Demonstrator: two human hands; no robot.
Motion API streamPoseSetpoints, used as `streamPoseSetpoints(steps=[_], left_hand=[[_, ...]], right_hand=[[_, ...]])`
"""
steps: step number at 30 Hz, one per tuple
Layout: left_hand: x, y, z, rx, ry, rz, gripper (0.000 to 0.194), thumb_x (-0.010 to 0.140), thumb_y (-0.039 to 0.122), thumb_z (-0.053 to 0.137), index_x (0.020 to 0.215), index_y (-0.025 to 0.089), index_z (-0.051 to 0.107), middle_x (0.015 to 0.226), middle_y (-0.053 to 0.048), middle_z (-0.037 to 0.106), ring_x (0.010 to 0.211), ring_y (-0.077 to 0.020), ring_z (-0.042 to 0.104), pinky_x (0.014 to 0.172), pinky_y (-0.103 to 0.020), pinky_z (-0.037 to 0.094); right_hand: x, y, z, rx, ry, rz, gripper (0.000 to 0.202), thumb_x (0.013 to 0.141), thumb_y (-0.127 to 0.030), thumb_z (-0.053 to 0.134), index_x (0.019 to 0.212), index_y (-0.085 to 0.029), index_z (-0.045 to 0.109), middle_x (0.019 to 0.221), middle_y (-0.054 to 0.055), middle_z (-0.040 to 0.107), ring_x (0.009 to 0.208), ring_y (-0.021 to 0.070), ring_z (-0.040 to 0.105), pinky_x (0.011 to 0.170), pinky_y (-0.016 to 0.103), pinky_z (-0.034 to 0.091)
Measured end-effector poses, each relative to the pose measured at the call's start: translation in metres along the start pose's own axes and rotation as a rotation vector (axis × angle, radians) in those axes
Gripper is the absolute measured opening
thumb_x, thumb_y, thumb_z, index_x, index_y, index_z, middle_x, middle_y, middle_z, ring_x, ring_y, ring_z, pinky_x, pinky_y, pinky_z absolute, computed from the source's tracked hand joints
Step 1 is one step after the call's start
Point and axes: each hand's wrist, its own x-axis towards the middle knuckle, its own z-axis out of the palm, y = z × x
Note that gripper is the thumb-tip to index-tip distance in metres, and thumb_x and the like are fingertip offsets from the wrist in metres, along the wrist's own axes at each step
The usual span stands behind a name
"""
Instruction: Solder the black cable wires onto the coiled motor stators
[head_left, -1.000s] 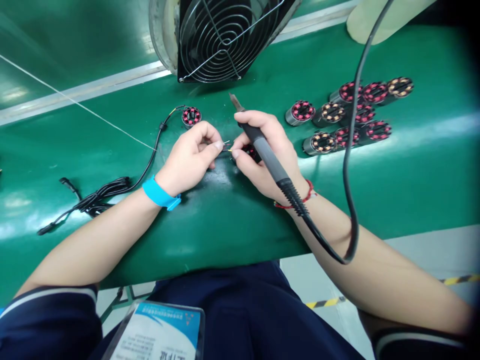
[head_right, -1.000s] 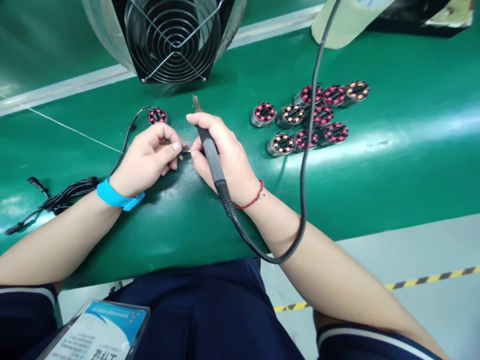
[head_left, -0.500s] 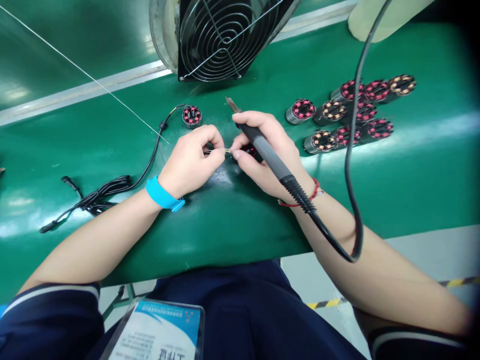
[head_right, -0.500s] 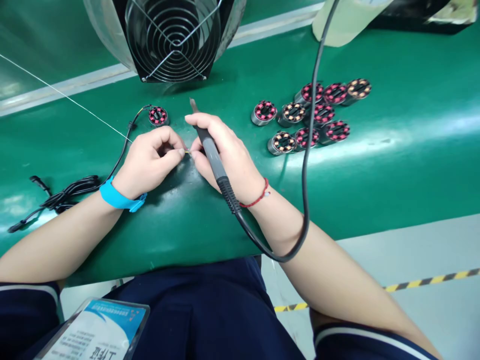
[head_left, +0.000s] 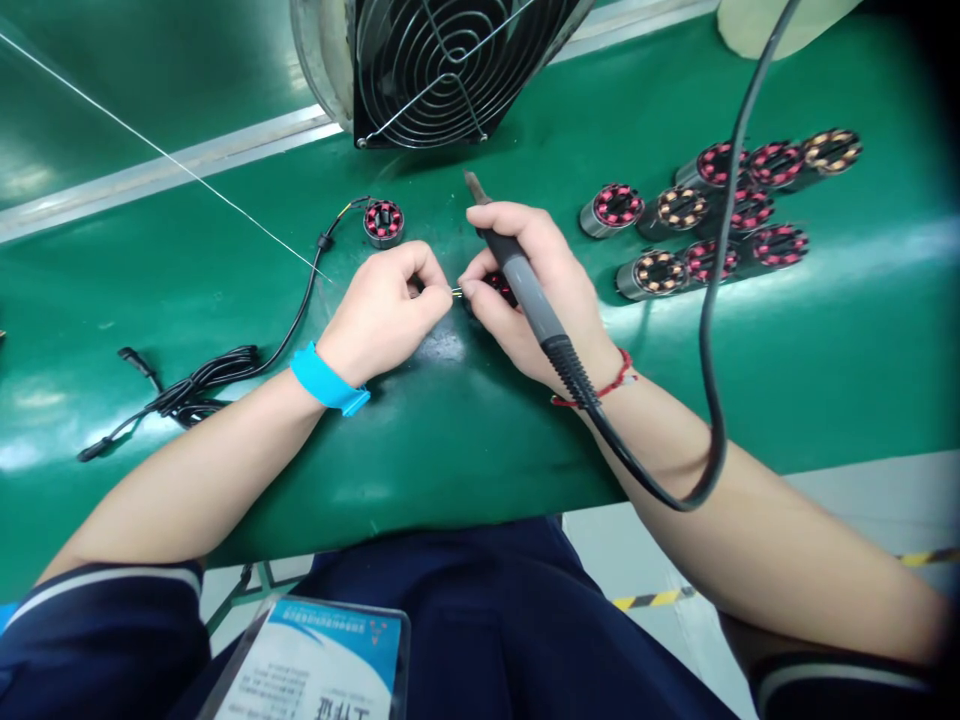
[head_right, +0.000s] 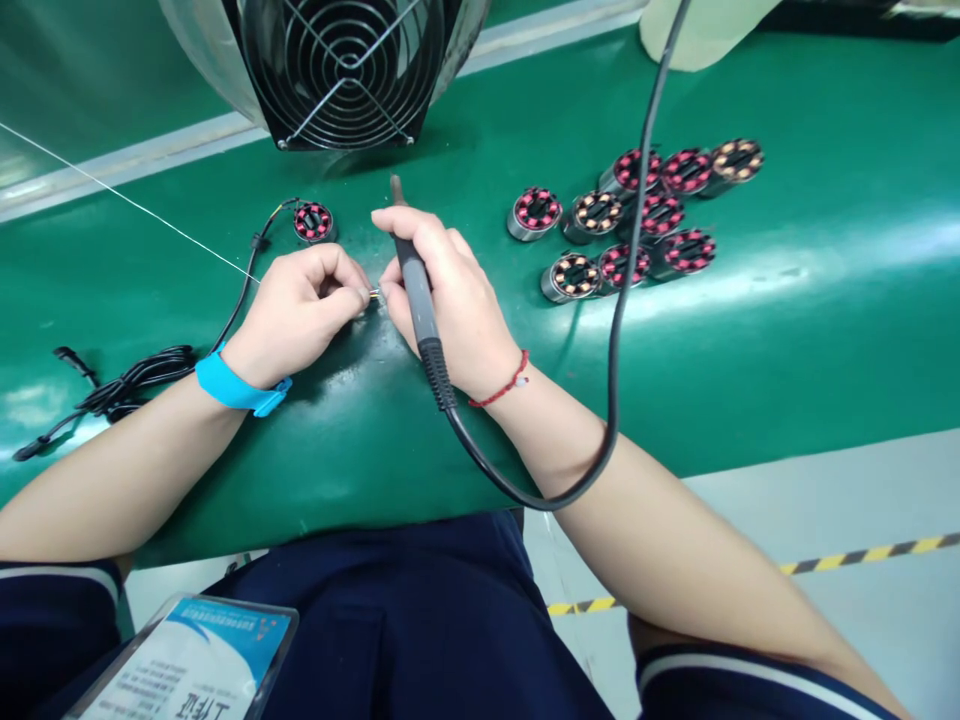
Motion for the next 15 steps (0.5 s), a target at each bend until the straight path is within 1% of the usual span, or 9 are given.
streamPoseSetpoints(steps=[2,4,5,6,7,8,9,11,15], left_hand=[[0.0,-0.001,0.001,-0.007,0.003,-0.003,0.014,0.07,0.006,0.053,0.062,0.018,0.052,0.064,0.001,0.06,0.059,-0.0114,0.052,0.057,-0.027,0.04],[0.0,-0.001,0.002,-0.01,0.011,0.009,0.014,0.069,0.005,0.052,0.062,0.017,0.051,0.065,0.0,0.061,0.061,-0.0115,0.053,0.058,-0.027,0.04],[-0.001,-0.002,0.002,-0.01,0.017,0.016,0.015,0.07,0.005,0.051,0.062,0.017,0.051,0.066,0.0,0.061,0.062,-0.0114,0.053,0.058,-0.026,0.041],[-0.001,-0.002,0.003,-0.008,0.022,0.021,0.014,0.07,0.005,0.051,0.062,0.017,0.051,0.066,0.0,0.061,0.062,-0.0113,0.054,0.059,-0.026,0.041],[-0.001,-0.002,0.003,-0.005,0.026,0.023,0.014,0.071,0.006,0.052,0.062,0.017,0.051,0.067,0.0,0.061,0.062,-0.0112,0.053,0.059,-0.026,0.041],[-0.001,-0.002,0.004,0.0,0.029,0.025,0.014,0.071,0.006,0.052,0.063,0.017,0.051,0.067,0.0,0.061,0.062,-0.011,0.053,0.059,-0.026,0.041],[-0.001,-0.002,0.004,0.005,0.031,0.026,0.014,0.071,0.006,0.052,0.063,0.017,0.051,0.067,0.001,0.061,0.062,-0.011,0.053,0.059,-0.026,0.041],[-0.002,-0.002,0.005,0.016,0.036,0.026,0.015,0.071,0.005,0.051,0.062,0.017,0.05,0.067,0.0,0.061,0.063,-0.0109,0.053,0.059,-0.026,0.042],[-0.003,-0.003,0.007,0.04,0.053,0.039,0.018,0.073,0.004,0.052,0.062,0.017,0.049,0.07,0.0,0.06,0.065,-0.0111,0.054,0.063,-0.028,0.044]], right_hand=[[0.0,-0.005,-0.007,0.009,0.027,0.0,0.044,0.085,-0.02,0.063,0.126,-0.032,0.052,0.095,-0.001,0.072,0.092,0.02,0.07,0.091,0.039,0.058],[-0.002,-0.015,-0.02,0.012,0.083,0.018,0.04,0.089,-0.019,0.059,0.126,-0.031,0.055,0.102,-0.001,0.073,0.091,0.0176,0.072,0.088,0.036,0.059],[-0.004,-0.02,-0.026,0.006,0.107,0.035,0.037,0.09,-0.019,0.057,0.126,-0.03,0.058,0.109,-0.001,0.072,0.088,0.0161,0.073,0.086,0.034,0.06],[-0.008,-0.025,-0.033,-0.012,0.123,0.048,0.036,0.091,-0.019,0.057,0.126,-0.029,0.06,0.122,0.0,0.069,0.085,0.0146,0.074,0.083,0.033,0.06],[-0.013,-0.03,-0.038,-0.028,0.139,0.037,0.036,0.091,-0.021,0.059,0.126,-0.03,0.061,0.129,0.001,0.066,0.083,0.0145,0.074,0.081,0.034,0.06],[-0.02,-0.033,-0.041,-0.036,0.148,0.022,0.036,0.092,-0.023,0.06,0.127,-0.03,0.062,0.13,0.001,0.066,0.084,0.0159,0.074,0.081,0.036,0.06],[-0.027,-0.034,-0.043,-0.037,0.177,0.006,0.036,0.091,-0.024,0.061,0.127,-0.031,0.062,0.127,0.001,0.068,0.089,0.0181,0.073,0.084,0.038,0.06],[-0.044,-0.032,-0.041,-0.042,0.245,-0.008,0.036,0.087,-0.024,0.067,0.122,-0.03,0.064,0.113,0.002,0.073,0.096,0.0219,0.073,0.088,0.043,0.059],[-0.071,-0.02,-0.032,-0.078,0.391,-0.009,0.031,0.079,-0.026,0.074,0.11,-0.023,0.068,0.098,0.004,0.071,0.084,0.023,0.073,0.074,0.042,0.06]])
